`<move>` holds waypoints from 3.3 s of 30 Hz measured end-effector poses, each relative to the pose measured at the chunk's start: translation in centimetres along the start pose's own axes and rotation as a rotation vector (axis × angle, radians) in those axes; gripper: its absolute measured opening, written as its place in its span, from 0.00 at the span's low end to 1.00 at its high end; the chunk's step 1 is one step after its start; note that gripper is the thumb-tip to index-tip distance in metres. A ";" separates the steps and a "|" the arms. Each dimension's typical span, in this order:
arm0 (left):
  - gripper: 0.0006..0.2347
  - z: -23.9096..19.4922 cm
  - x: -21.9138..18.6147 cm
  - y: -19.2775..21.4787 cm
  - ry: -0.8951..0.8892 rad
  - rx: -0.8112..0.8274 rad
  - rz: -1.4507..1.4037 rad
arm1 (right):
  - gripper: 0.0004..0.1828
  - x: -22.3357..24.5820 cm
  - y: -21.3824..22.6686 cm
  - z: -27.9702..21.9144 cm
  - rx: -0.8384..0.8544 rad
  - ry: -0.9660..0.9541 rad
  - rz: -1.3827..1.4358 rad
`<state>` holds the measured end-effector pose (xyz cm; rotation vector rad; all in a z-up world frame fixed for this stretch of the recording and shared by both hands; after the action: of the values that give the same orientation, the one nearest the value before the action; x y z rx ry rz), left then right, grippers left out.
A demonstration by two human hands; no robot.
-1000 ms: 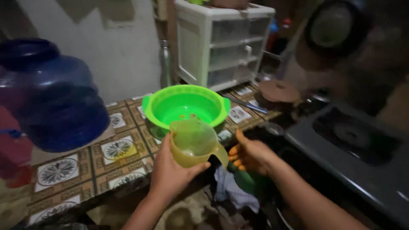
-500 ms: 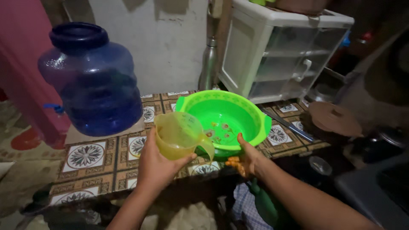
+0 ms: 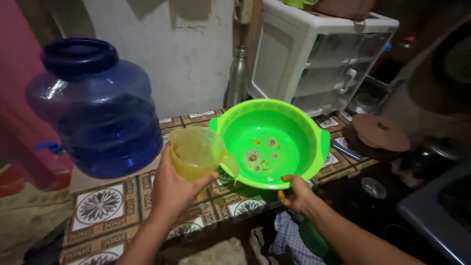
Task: The person pours an orange liquid from a green bowl through a perforated strainer into a metal pot, then presses the pulp with their hand to extract more liquid. They rinse their hands, move a pot lid, and place the pot on a gas stove.
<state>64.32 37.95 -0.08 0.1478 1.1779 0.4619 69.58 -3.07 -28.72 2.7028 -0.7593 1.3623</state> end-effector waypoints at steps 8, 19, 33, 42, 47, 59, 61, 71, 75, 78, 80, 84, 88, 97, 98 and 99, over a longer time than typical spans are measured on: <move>0.45 1.9 0.0 -1.5 -0.066 0.075 -0.124 | 0.16 4.0 3.7 -6.9 -0.121 0.173 0.009; 0.48 0.9 1.4 -6.4 -0.018 0.313 -0.026 | 0.20 9.4 8.3 -18.7 -0.330 0.378 0.046; 0.46 -4.0 -2.7 -16.4 -0.009 0.634 -0.178 | 0.21 16.6 10.1 -31.2 -0.473 0.535 -0.029; 0.47 -4.0 -5.7 -18.3 -0.044 0.672 -0.373 | 0.21 18.5 6.8 -34.3 -0.440 0.624 -0.082; 0.46 -3.8 -6.3 -18.5 -0.009 0.681 -0.424 | 0.20 18.8 5.5 -34.7 -0.431 0.659 -0.086; 0.45 -3.2 -5.9 -17.1 -0.002 0.656 -0.415 | 0.21 18.7 2.2 -34.0 -0.261 0.744 -0.083; 0.46 -3.2 -5.6 -16.8 -0.001 0.637 -0.425 | 0.21 18.7 1.6 -33.7 -0.240 0.739 -0.081; 0.43 -2.5 -5.1 -16.3 -0.013 0.624 -0.560 | 0.20 19.2 0.3 -33.5 -0.300 0.810 -0.073; 0.41 -2.3 -5.2 -16.2 -0.003 0.632 -0.580 | 0.20 19.0 0.4 -33.5 -0.345 0.849 -0.034; 0.41 -2.2 -5.3 -15.9 0.002 0.617 -0.551 | 0.20 19.0 0.0 -33.8 -0.334 0.890 0.016; 0.42 -2.2 -5.3 -15.9 0.006 0.618 -0.532 | 0.20 19.1 -0.4 -34.3 -0.319 0.931 0.029; 0.44 -2.1 -4.7 -16.4 0.091 0.653 -0.449 | 0.20 19.6 -1.6 -36.0 -0.313 1.027 0.000; 0.42 -2.1 -4.7 -16.0 0.044 0.638 -0.433 | 0.20 20.0 -4.2 -38.1 -0.226 1.193 -0.154; 0.41 -1.9 -4.5 -13.9 -0.011 0.517 -0.546 | 0.22 18.4 -4.0 -34.0 -0.202 0.881 0.037; 0.42 -1.9 -4.2 -13.5 -0.009 0.497 -0.531 | 0.22 18.1 -3.8 -32.8 -0.182 0.810 0.054; 0.42 -1.9 -3.8 -13.0 -0.006 0.475 -0.513 | 0.21 17.9 -3.6 -31.6 -0.160 0.738 0.070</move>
<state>64.92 24.42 -2.08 0.2458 1.2503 -0.2742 56.32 0.03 5.15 1.8336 -0.8209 2.0074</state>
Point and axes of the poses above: each hand's wrist, its own z-axis towards the middle knuckle, its own y-axis out of the back of the hand, x = y × z, the point moved 9 cm from there along z, towards the middle knuckle, and after that the axes turned 8 degrees about -z, right-handed, at the moved point
